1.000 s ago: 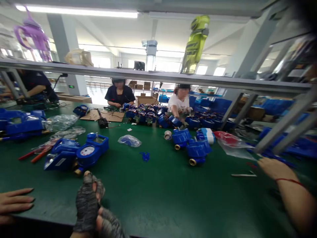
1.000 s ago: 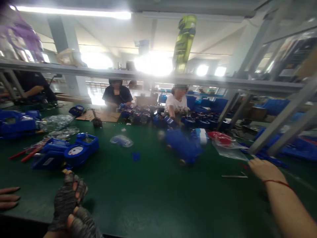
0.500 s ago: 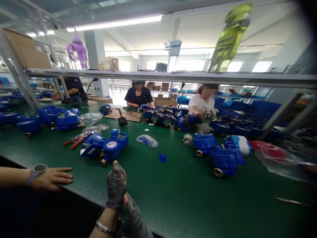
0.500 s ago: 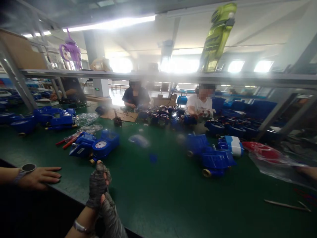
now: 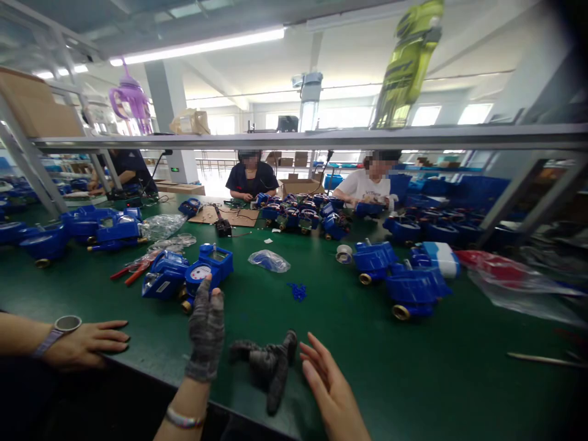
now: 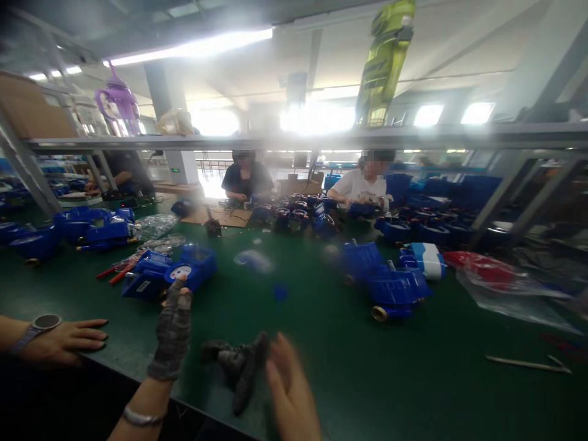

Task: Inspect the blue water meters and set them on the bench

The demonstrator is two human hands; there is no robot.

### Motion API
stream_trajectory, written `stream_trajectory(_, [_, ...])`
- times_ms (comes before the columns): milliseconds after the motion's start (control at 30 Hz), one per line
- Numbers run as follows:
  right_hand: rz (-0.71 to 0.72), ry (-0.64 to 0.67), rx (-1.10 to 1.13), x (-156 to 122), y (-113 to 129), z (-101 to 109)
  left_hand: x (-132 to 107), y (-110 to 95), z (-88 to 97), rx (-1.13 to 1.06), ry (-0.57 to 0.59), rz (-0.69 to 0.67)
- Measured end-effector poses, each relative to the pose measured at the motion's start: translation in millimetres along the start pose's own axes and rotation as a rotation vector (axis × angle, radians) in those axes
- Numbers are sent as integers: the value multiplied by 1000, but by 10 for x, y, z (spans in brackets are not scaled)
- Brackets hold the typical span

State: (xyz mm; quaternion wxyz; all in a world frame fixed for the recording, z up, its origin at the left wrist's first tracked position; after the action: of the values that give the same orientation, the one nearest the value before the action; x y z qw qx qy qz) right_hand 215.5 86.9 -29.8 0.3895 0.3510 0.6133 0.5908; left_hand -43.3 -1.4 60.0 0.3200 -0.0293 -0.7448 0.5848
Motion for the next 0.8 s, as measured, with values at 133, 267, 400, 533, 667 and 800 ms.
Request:
stream_trajectory(133, [54,-70,-45,265,528,-105,-234,-212,-494,-275,329,89])
stream_trajectory(267, [166,100,-13,394,832,-537,-540,-389,-679,-86,556,-19])
stream_trajectory(400, [223,9,-4,536,737,-659,-726,-464,-781,292,508,-294])
stream_trajectory(533, [172,-241,89,813,568,-421,-894,-445,-876,300,620,-291])
stream_trajectory(667, [147,-418,113,1063,511,-159,-1016,-334,-907,364,719,-302])
stream_trajectory(800, [135,-421,82,1102,526,-57,-997,-287,-866,536,698,-434])
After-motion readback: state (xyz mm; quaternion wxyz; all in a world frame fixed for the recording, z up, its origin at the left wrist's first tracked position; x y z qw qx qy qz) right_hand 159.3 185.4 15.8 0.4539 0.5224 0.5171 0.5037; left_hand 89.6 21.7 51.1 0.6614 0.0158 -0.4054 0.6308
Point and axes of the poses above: each hand's wrist, its own x-axis towards the middle knuckle, its own z-axis out of the back of the hand, y = z × x, the point moved 4 cm from there along x, towards the middle knuckle, and after that the axes turned 4 degrees about -x, right-handed, at the moved point
